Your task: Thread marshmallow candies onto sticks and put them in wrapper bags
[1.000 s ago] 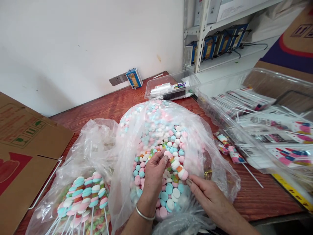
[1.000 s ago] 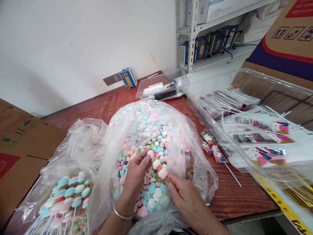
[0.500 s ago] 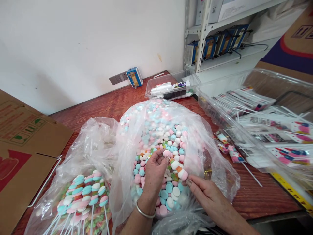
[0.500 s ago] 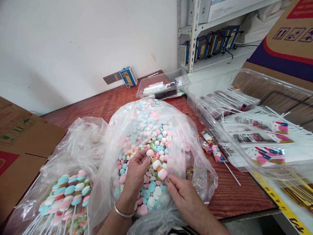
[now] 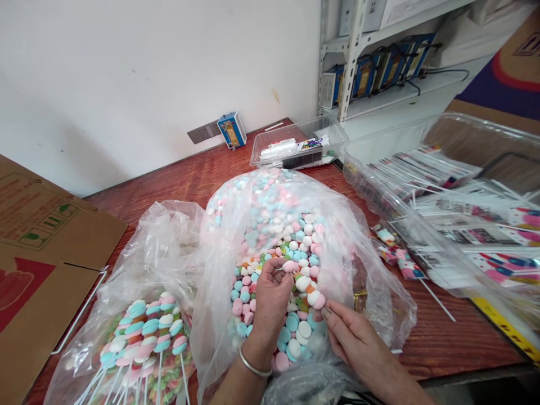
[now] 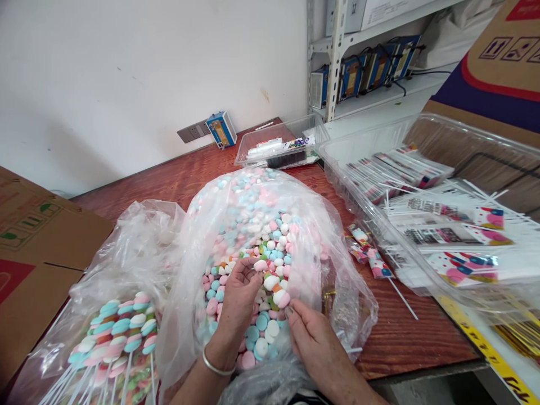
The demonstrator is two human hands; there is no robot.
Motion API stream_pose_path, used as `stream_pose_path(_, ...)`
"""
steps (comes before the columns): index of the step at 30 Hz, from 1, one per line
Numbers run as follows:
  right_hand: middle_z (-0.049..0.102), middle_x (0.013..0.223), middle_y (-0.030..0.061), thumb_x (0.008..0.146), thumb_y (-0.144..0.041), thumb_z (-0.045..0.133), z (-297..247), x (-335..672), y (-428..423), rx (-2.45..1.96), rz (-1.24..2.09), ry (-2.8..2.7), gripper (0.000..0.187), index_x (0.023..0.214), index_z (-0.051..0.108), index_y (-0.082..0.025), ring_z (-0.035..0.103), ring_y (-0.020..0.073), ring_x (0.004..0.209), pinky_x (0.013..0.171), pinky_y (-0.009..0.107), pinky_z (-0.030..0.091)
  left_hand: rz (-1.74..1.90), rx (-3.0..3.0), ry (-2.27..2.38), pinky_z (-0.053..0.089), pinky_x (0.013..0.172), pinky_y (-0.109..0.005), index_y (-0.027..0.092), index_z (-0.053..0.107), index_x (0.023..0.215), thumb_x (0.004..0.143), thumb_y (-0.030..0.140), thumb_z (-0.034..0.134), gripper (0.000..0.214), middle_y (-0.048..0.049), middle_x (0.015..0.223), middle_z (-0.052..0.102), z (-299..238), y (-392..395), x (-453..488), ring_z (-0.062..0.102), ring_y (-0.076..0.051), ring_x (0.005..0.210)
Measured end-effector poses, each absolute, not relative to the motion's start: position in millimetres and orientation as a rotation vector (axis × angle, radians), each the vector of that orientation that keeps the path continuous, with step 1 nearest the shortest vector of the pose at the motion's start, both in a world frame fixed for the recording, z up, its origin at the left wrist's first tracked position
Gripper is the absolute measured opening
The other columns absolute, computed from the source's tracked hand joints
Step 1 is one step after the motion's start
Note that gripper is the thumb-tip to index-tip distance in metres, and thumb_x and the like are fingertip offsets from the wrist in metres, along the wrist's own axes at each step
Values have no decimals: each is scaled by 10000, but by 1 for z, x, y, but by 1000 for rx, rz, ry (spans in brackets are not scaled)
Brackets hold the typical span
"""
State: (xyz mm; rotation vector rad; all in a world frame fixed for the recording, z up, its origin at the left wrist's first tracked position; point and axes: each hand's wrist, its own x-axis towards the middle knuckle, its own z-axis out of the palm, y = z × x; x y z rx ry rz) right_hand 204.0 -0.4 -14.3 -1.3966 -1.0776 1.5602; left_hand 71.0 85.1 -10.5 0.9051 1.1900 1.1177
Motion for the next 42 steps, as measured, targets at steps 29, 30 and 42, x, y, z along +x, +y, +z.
stream_pose_path(29, 598, 536, -25, 1006, -258, 330, -28, 188, 11, -1427, 387, -1836, 272, 844, 542, -204, 614, 160, 401, 389, 244, 372, 1319, 347, 811, 487, 688, -248, 174, 595, 897, 849, 407, 628, 240, 8, 741, 573, 25, 83, 87, 566, -103, 639)
stream_pose_path(30, 596, 523, -24, 1014, -254, 314, -28, 188, 11, -1417, 284, -1868, 288, 858, 549, -196, 616, 163, 388, 378, 249, 366, 1292, 322, 789, 488, 676, -251, 167, 595, 880, 853, 423, 616, 258, 4, 730, 569, 28, 82, 90, 556, -102, 619)
stream_pose_path(42, 653, 484, 34, 1037, -267, 215, -25, 183, 16, -1425, -13, -1998, 430, 1108, 585, -61, 568, 188, 277, 292, 264, 376, 1356, 487, 971, 506, 719, -283, 221, 550, 960, 884, 561, 502, 351, 5, 714, 590, 12, 56, 103, 598, -143, 659)
